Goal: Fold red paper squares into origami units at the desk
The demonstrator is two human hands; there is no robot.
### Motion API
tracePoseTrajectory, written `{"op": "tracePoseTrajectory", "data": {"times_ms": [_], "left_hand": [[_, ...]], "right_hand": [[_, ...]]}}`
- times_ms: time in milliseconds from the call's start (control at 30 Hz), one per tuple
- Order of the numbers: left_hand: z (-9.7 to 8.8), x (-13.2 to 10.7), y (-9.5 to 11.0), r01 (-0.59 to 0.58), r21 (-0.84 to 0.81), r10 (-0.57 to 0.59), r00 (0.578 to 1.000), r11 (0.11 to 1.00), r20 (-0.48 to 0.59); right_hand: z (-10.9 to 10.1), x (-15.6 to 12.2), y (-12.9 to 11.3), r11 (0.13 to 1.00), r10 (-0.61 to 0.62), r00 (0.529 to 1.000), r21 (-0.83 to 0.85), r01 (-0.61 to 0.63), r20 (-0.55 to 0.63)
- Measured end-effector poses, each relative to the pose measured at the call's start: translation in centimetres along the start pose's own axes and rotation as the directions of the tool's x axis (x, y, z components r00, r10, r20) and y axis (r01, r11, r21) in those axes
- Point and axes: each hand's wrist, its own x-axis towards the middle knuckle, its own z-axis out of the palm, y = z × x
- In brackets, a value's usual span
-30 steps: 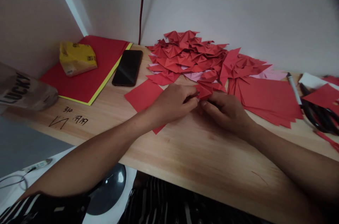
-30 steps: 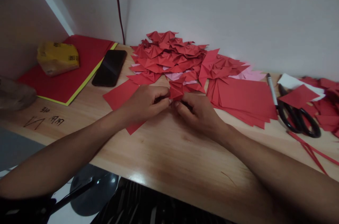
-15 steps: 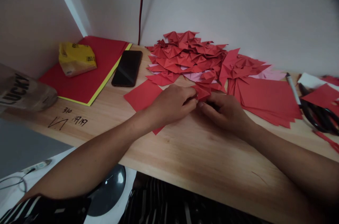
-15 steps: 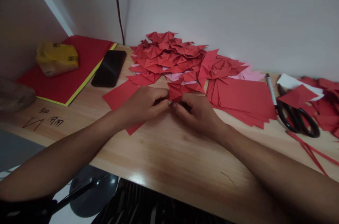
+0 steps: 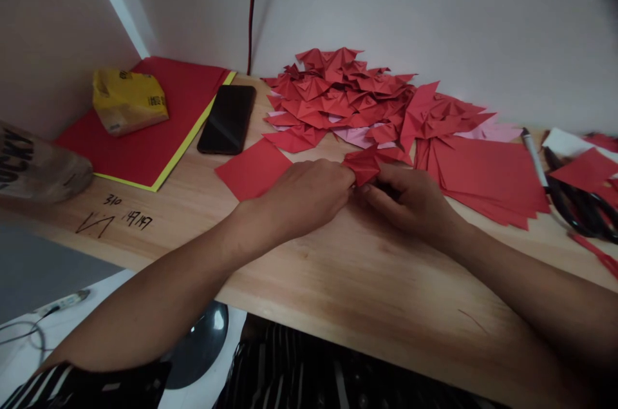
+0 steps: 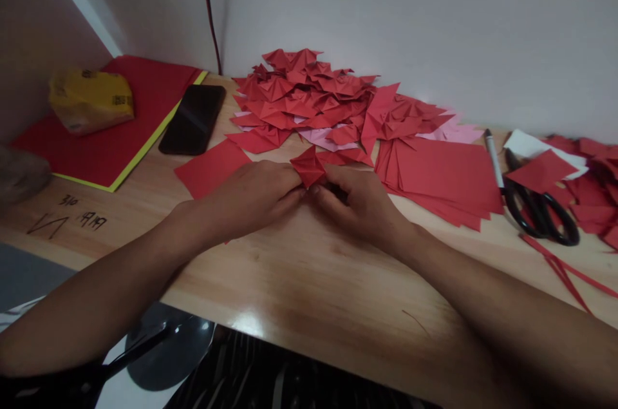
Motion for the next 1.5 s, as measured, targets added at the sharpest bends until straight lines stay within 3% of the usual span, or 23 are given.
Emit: {"op": "tracePoseTrajectory", "data": {"times_ms": [1500], "left_hand": [[0.33, 0.15, -0.32, -0.04, 0.002, 0.04, 0.998, 0.999, -0.038]], "right_hand": [[-0.06, -0.01, 0.04, 1.0, 0.022, 1.0, 0.001, -0.022, 0.01]]}}
